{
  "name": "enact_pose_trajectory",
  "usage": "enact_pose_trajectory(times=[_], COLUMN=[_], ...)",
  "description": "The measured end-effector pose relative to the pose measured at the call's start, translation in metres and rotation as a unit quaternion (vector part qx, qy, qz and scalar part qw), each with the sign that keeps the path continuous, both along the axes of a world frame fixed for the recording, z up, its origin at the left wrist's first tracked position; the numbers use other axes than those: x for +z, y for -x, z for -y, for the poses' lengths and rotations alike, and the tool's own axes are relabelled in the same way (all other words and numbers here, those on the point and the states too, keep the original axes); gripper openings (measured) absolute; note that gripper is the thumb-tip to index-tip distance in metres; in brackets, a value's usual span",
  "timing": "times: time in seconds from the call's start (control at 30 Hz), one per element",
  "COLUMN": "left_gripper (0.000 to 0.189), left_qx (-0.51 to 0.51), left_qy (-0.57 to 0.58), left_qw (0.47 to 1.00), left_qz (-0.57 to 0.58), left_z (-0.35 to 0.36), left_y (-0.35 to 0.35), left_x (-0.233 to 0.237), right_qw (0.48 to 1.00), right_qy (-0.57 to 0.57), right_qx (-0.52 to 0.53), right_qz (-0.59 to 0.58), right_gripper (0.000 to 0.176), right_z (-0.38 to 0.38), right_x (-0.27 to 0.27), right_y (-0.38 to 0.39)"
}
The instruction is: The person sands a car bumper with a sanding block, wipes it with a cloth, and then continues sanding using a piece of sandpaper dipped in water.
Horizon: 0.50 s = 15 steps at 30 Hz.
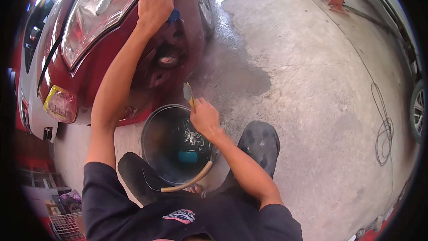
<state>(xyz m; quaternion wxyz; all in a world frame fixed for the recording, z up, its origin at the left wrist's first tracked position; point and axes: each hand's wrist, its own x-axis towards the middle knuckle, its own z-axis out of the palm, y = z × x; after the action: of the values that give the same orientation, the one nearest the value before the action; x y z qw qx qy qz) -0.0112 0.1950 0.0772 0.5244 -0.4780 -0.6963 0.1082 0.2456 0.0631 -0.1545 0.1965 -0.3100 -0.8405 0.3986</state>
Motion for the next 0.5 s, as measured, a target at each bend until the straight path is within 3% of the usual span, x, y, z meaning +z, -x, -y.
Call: enact_pose_trajectory(times=[0.23, 0.33, 0.37, 0.5], left_gripper=[0.056, 0.056, 0.057, 0.058], left_qx=[0.122, 0.083, 0.118, 0.108], left_qy=[0.077, 0.033, 0.102, 0.177], left_qw=[0.987, 0.995, 0.986, 0.978], left_qz=[0.071, 0.040, 0.052, 0.017], left_z=[-0.097, -0.136, -0.140, -0.150], left_y=[0.036, 0.070, 0.066, 0.065], left_x=[0.014, 0.002, 0.003, -0.028], right_qw=[0.999, 0.998, 0.998, 0.997], right_qy=[-0.032, -0.047, -0.046, -0.058], right_qx=[-0.011, -0.019, -0.026, -0.041], right_qz=[-0.026, -0.034, -0.039, -0.039], right_gripper=[0.019, 0.017, 0.017, 0.015], right_z=[-0.003, -0.002, -0.001, -0.001], right_x=[-0.012, -0.014, -0.014, -0.017], right_y=[0.008, 0.009, 0.009, 0.010])
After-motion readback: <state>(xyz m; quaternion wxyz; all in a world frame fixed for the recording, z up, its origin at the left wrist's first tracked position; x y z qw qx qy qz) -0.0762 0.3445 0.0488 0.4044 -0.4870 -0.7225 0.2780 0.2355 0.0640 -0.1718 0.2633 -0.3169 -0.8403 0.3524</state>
